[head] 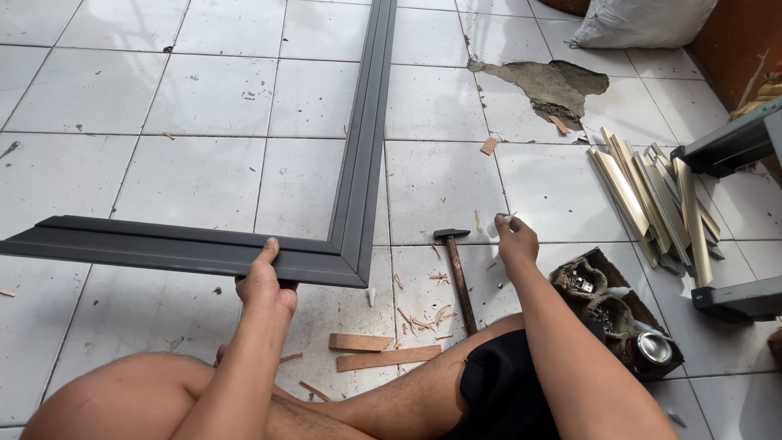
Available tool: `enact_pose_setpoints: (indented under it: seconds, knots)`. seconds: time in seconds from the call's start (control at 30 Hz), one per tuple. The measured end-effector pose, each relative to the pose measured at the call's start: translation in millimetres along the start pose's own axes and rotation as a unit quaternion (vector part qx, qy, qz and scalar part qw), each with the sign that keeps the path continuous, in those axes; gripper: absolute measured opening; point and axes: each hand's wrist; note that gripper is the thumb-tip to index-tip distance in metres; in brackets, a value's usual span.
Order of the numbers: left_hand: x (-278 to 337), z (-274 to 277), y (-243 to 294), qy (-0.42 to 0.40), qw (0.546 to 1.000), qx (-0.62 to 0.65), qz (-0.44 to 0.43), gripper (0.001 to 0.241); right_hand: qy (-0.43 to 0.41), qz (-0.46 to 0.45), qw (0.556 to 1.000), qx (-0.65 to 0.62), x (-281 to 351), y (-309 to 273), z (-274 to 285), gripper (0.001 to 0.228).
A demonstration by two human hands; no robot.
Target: Applying glue to the mitered ends of wooden frame pieces and joining them together to form a frame corner.
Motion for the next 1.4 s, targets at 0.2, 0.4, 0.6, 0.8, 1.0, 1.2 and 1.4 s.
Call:
enact_pose_setpoints:
  seconds: [0.2, 0.4, 0.6, 0.8, 1.0, 1.2, 1.4]
  knots:
    - [8, -2, 5, 0.001, 1.000, 0.003, 0.004, 0.070, -0.156, 0.127, 0.957, -0.210, 107, -86, 3, 0.032]
    - [13, -5, 8, 0.006, 1.000, -0.005, 0.008, 0.069, -0.206, 0.225, 0.951, -0.055, 156, -99, -21, 0.029]
    - [15, -6, 13, 0.006, 1.000, -0.024, 0.009, 0.067, -0.209, 0.290, 0.932, 0.052, 172, -98, -27, 0.025]
    - [14, -6, 11, 0.011, 1.000, -0.028, 0.008, 0.067, -0.183, 0.352, 0.916, 0.061, 163, -90, -45, 0.021]
    - [12, -6, 7, 0.021, 0.999, -0.025, 0.010, 0.068, -0.180, 0.367, 0.909, 0.079, 162, -87, -51, 0.019]
    - [6, -4, 3, 0.028, 0.999, -0.027, 0.009, 0.068, -0.183, 0.368, 0.909, 0.069, 164, -89, -51, 0.019]
    - [4, -4, 1, 0.032, 0.999, -0.020, 0.006, 0.067, -0.195, 0.360, 0.910, 0.068, 165, -92, -50, 0.019]
Point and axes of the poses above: each hand's wrist, its own x-axis away from the middle knuckle, its own z-axis out of the back of the hand, y = z × x, and after that the axes turned 7 degrees about -z, right-handed
